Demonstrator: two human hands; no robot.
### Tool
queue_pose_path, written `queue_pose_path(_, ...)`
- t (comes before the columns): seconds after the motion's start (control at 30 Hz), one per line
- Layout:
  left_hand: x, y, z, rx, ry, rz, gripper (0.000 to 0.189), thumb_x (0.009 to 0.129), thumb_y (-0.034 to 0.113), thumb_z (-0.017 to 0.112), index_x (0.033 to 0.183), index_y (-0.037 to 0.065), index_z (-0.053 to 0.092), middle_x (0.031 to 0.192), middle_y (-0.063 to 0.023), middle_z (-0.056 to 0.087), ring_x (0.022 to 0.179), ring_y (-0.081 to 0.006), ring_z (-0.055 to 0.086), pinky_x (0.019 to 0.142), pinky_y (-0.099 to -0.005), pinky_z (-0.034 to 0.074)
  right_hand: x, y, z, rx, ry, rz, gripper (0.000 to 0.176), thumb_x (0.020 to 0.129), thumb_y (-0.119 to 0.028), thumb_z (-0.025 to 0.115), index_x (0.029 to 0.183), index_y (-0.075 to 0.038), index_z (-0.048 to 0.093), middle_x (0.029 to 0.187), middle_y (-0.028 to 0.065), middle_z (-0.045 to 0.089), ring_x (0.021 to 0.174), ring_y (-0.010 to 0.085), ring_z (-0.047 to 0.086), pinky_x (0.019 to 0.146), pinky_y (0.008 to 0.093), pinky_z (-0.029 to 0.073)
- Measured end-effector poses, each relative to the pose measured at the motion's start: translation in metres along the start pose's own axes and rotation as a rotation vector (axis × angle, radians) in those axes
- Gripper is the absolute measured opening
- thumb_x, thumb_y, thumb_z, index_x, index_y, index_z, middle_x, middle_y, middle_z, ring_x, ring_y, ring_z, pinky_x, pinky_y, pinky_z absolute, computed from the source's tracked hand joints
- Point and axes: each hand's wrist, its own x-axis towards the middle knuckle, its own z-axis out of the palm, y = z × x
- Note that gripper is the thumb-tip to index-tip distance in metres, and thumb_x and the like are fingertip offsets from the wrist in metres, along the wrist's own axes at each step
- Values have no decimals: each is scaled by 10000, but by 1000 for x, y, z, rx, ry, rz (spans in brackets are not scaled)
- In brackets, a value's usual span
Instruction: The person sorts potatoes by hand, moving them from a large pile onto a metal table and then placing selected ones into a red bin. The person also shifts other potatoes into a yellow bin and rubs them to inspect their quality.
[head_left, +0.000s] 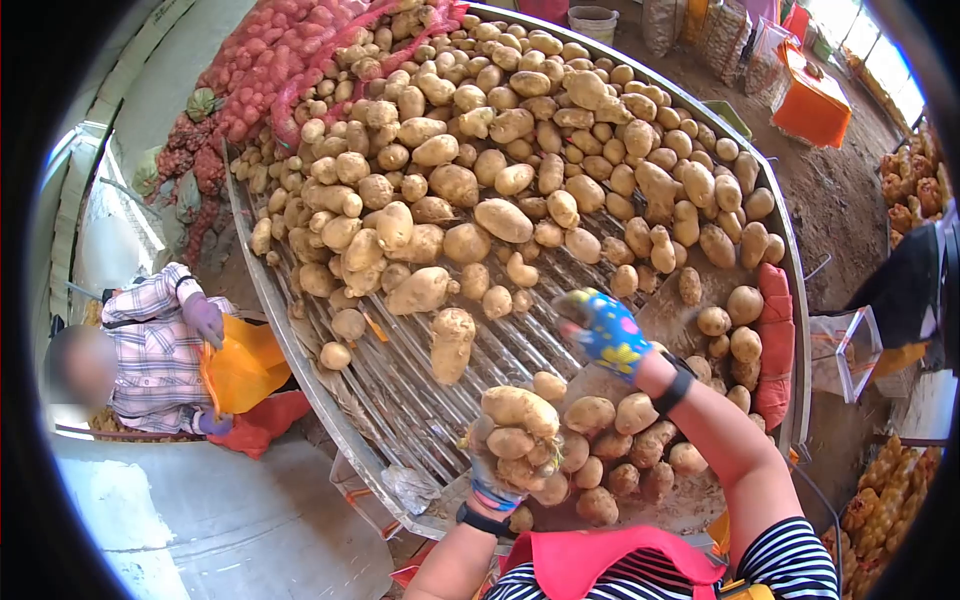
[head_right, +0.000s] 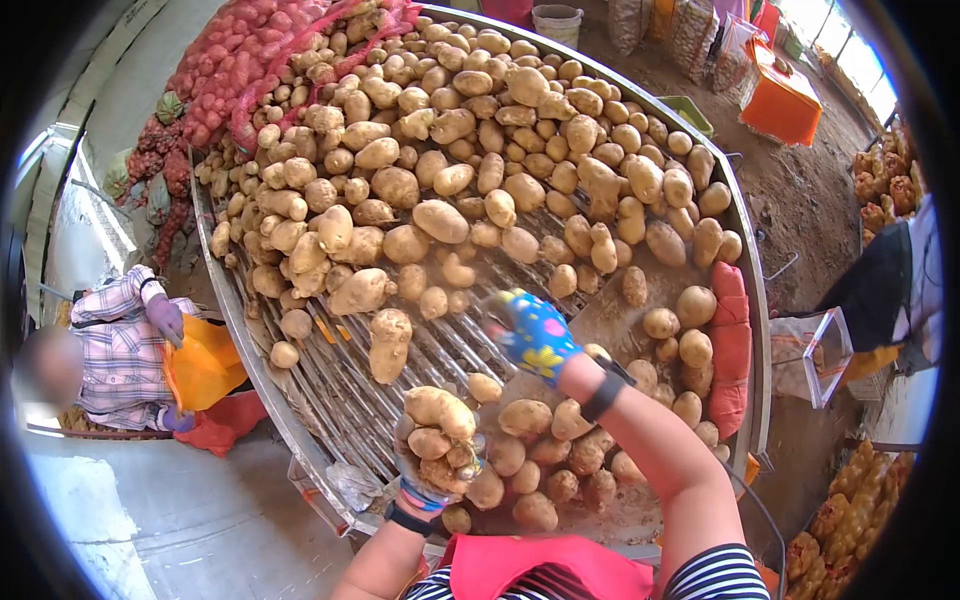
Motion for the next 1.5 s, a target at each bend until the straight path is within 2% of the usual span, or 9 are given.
queue_pose_path(0.23, -13, 3, -3, -381, -263, -39, 697, 906, 511, 578, 1422, 64, 440, 1471, -153, 408, 1325, -409, 401, 1018, -620, 409, 100, -16, 46, -646, -58, -23, 215, 784, -184, 682, 982, -107, 648, 917, 174, 679, 859, 351, 679, 708, 492, 526)
queue_pose_path(0.4, -21, 10, 2, -487, -97, 54, 651, 911, 537, 532, 1382, 89, 485, 1491, -182, 406, 1393, -430, 340, 1069, -700, 321, 40, -18, 28, 23, 31, -56, 401, 818, -235, 735, 1163, -60, 628, 953, 168, 700, 883, 314, 699, 760, 380, 553)
queue_pose_path(0.53, -17, 3, 0, -117, -28, 177, 593, 925, 523, 501, 1326, 86, 531, 1439, -164, 468, 1326, -422, 434, 1053, -726, 322, -61, -54, 21, 166, 182, -270, 459, 817, -206, 743, 1201, 3, 604, 935, 138, 701, 850, 308, 693, 753, 389, 541)
queue_pose_path(0.73, -16, -30, 17, 65, -216, 213, 223, 895, 227, 582, 1010, 39, 546, 989, -122, 604, 985, -270, 597, 853, -471, 546, -142, -93, 14, 9, 141, -475, 375, 739, -92, 732, 1102, -26, 659, 1030, 148, 653, 1045, 363, 592, 905, 447, 468)
queue_pose_path(0.9, -94, -35, 44, -156, 56, 364, 353, 972, 391, 514, 1017, 46, 575, 1081, -186, 639, 893, -291, 651, 708, -438, 580, -196, -81, 14, 311, 241, 83, 174, 946, -74, 538, 1033, -1, 671, 1035, 84, 666, 967, 202, 611, 858, 339, 484)
queue_pose_path(1.0, -143, -35, -10, 217, -184, 652, 340, 960, 369, 527, 1086, 55, 566, 1063, -189, 647, 888, -309, 659, 718, -442, 587, -219, -40, 15, 341, 46, 205, 177, 978, -103, 540, 1038, 11, 661, 994, 62, 670, 919, 142, 604, 828, 288, 483)
queue_pose_path(1.33, -418, -63, -172, -112, 406, 1080, 433, 839, 390, 593, 1103, 52, 653, 1056, -238, 657, 972, -391, 633, 773, -557, 559, -229, -71, 60, 132, -348, 47, 161, 939, -88, 590, 1016, 13, 689, 918, 75, 674, 856, 143, 609, 774, 278, 480)
queue_pose_path(1.43, -470, -64, -241, -154, 799, 1083, 541, 891, 546, 450, 1257, 175, 597, 1211, -128, 626, 1144, -375, 560, 905, -633, 445, -226, -76, 57, 303, -516, 200, 228, 910, -129, 599, 1080, 3, 675, 966, 76, 665, 921, 136, 616, 805, 286, 482)
queue_pose_path(1.5, -513, -64, -305, -161, 574, 754, 615, 918, 597, 294, 1401, 262, 473, 1408, -53, 491, 1303, -350, 426, 1022, -651, 303, -222, -61, 54, 279, -560, -59, 432, 782, -246, 652, 1146, -13, 664, 997, 118, 684, 937, 234, 646, 819, 359, 500)
